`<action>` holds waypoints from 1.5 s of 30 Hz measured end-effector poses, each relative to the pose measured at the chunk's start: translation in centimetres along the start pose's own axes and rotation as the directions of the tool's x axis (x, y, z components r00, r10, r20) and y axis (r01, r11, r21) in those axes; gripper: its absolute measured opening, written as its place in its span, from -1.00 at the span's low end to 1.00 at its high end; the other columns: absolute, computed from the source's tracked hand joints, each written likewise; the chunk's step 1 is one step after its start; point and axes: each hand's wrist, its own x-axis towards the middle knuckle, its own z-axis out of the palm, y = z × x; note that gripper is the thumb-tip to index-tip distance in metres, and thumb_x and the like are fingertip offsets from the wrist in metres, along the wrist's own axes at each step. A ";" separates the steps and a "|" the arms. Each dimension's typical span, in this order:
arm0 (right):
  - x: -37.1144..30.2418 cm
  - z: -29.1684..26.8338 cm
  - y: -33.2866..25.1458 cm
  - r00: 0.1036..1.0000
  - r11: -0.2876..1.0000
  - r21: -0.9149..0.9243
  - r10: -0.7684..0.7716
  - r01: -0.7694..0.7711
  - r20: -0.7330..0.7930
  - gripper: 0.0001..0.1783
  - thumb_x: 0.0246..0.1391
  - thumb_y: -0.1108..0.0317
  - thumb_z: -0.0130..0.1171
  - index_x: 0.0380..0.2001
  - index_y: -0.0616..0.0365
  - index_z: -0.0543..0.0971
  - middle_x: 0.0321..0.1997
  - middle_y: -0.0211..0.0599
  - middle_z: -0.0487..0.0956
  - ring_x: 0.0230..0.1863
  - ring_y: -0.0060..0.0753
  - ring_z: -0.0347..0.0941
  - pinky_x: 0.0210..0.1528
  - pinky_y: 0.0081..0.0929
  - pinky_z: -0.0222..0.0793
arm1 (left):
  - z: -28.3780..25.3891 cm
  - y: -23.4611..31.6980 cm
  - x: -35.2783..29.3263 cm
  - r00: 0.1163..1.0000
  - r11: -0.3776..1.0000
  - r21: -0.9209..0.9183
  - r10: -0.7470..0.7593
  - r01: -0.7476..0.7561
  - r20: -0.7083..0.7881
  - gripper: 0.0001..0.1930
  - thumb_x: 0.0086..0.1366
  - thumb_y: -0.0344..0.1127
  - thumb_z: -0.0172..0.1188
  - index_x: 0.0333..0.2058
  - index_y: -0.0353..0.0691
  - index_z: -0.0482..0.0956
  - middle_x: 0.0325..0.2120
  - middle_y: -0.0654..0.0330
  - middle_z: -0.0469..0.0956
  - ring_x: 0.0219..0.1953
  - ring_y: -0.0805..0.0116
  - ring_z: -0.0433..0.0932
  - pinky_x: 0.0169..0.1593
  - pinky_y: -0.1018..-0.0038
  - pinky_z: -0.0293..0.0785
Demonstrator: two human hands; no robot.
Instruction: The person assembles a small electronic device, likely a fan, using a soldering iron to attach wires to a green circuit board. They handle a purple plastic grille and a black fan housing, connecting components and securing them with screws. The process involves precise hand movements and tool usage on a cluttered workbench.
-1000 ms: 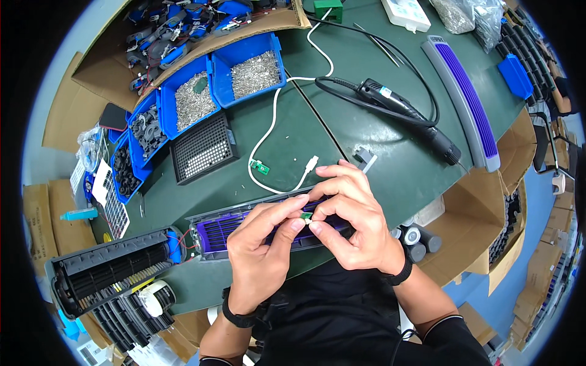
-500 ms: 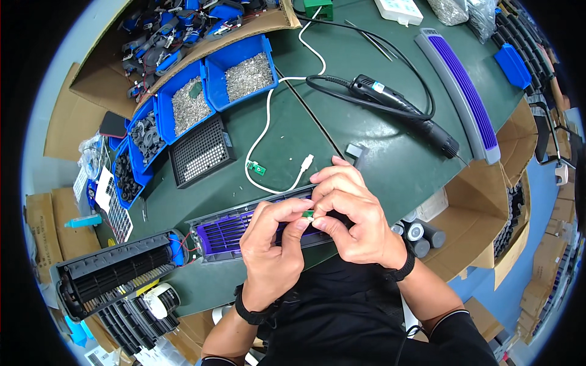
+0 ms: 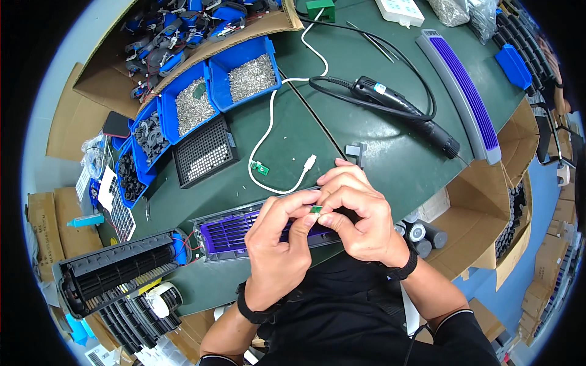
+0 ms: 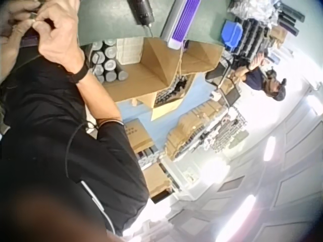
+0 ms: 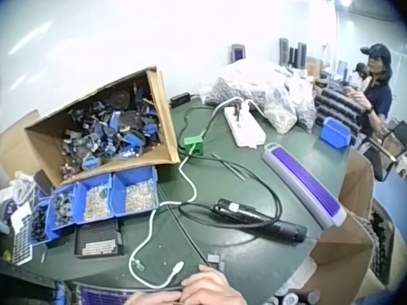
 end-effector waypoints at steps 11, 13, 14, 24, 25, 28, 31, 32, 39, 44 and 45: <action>0.2 0.3 -0.2 1.000 0.998 -0.057 0.008 -0.008 -0.001 -0.93 0.06 0.51 0.43 -0.34 0.15 0.73 -0.22 -0.32 0.68 0.15 -0.05 0.59 0.46 0.15 0.19 | -2.1 0.1 -1.1 0.945 0.844 -0.424 -0.294 0.328 0.145 -0.51 0.40 -0.70 0.25 0.29 -0.33 0.55 0.00 0.18 0.55 0.01 0.40 0.69 0.09 0.50 0.66; 0.2 0.2 -0.3 1.000 0.998 -0.059 0.009 -0.009 0.004 -0.92 0.06 0.52 0.42 -0.34 0.15 0.74 -0.22 -0.32 0.68 0.15 -0.05 0.59 0.46 0.15 0.19 | -2.0 0.1 -1.2 0.942 0.838 -0.431 -0.306 0.336 0.139 -0.51 0.40 -0.69 0.26 0.28 -0.34 0.55 -0.01 0.18 0.56 0.02 0.40 0.69 0.10 0.50 0.67; 0.2 0.2 -0.3 1.000 0.998 -0.055 0.012 -0.012 0.005 -0.92 0.06 0.52 0.42 -0.34 0.15 0.74 -0.21 -0.32 0.68 0.15 -0.05 0.59 0.46 0.15 0.19 | -1.9 0.2 -1.2 0.940 0.837 -0.429 -0.314 0.341 0.136 -0.51 0.40 -0.69 0.27 0.28 -0.34 0.55 -0.02 0.17 0.56 0.03 0.40 0.69 0.10 0.49 0.67; 0.2 0.0 0.0 1.000 0.999 -0.031 -0.011 0.012 0.005 -0.91 0.04 0.54 0.42 -0.34 0.14 0.75 -0.21 -0.33 0.70 0.13 -0.07 0.61 0.47 0.14 0.18 | -1.7 0.9 -1.3 0.936 0.833 -0.433 -0.340 0.344 0.091 -0.51 0.28 -0.73 0.39 0.18 -0.41 0.58 -0.10 0.15 0.65 -0.03 0.40 0.69 0.04 0.46 0.71; 0.1 0.1 0.0 1.000 0.999 -0.030 -0.011 0.011 0.003 -0.91 0.05 0.54 0.43 -0.34 0.13 0.76 -0.21 -0.33 0.70 0.13 -0.09 0.61 0.47 0.13 0.18 | -1.7 0.8 -1.4 0.941 0.838 -0.433 -0.327 0.333 0.090 -0.52 0.28 -0.73 0.39 0.17 -0.41 0.59 -0.10 0.15 0.65 -0.03 0.40 0.69 0.04 0.46 0.71; 0.1 0.1 0.0 1.000 1.000 -0.023 -0.012 0.012 0.002 -0.90 0.06 0.53 0.43 -0.34 0.11 0.76 -0.21 -0.35 0.71 0.13 -0.12 0.61 0.48 0.11 0.17 | -1.6 0.6 -1.4 0.953 0.852 -0.430 -0.293 0.299 0.081 -0.53 0.27 -0.74 0.39 0.15 -0.41 0.60 -0.10 0.13 0.66 -0.05 0.39 0.70 0.02 0.46 0.71; 0.2 0.0 0.0 1.000 1.000 -0.019 -0.018 0.018 0.006 -0.91 0.06 0.52 0.44 -0.34 0.10 0.76 -0.22 -0.37 0.71 0.12 -0.14 0.62 0.48 0.09 0.16 | -1.6 0.6 -1.5 0.960 0.858 -0.433 -0.272 0.275 0.071 -0.54 0.26 -0.75 0.39 0.13 -0.40 0.60 -0.10 0.12 0.67 -0.05 0.39 0.70 0.02 0.46 0.71; 0.2 0.0 0.0 1.000 1.000 -0.018 -0.020 0.020 0.005 -0.91 0.06 0.52 0.45 -0.34 0.10 0.76 -0.22 -0.37 0.71 0.12 -0.14 0.62 0.48 0.09 0.16 | -1.6 0.5 -1.5 0.959 0.855 -0.438 -0.273 0.276 0.070 -0.54 0.26 -0.75 0.39 0.13 -0.40 0.60 -0.10 0.11 0.67 -0.05 0.39 0.70 0.02 0.46 0.71; 0.1 0.0 0.1 1.000 0.999 -0.024 -0.024 0.024 0.003 -0.91 0.06 0.51 0.46 -0.34 0.10 0.76 -0.22 -0.38 0.71 0.13 -0.14 0.62 0.48 0.09 0.16 | -1.5 0.3 -1.5 0.955 0.831 -0.476 -0.288 0.288 0.075 -0.56 0.26 -0.76 0.38 0.11 -0.40 0.60 -0.07 0.09 0.67 -0.05 0.39 0.70 0.02 0.46 0.71; 0.1 0.1 0.1 1.000 0.999 -0.027 -0.031 0.031 -0.003 -0.91 0.04 0.51 0.47 -0.35 0.10 0.77 -0.22 -0.38 0.71 0.12 -0.14 0.62 0.48 0.09 0.16 | -1.5 0.2 -1.7 0.957 0.832 -0.480 -0.282 0.277 0.065 -0.58 0.27 -0.76 0.37 0.09 -0.39 0.61 -0.03 0.08 0.66 -0.05 0.39 0.70 0.01 0.47 0.71; 0.1 0.1 0.1 0.999 0.999 -0.027 -0.032 0.032 -0.004 -0.91 0.04 0.51 0.47 -0.35 0.10 0.77 -0.22 -0.39 0.71 0.12 -0.14 0.62 0.48 0.09 0.17 | -1.5 0.1 -1.7 0.961 0.837 -0.478 -0.271 0.266 0.061 -0.58 0.27 -0.76 0.37 0.09 -0.39 0.62 -0.02 0.09 0.66 -0.05 0.39 0.70 0.01 0.47 0.71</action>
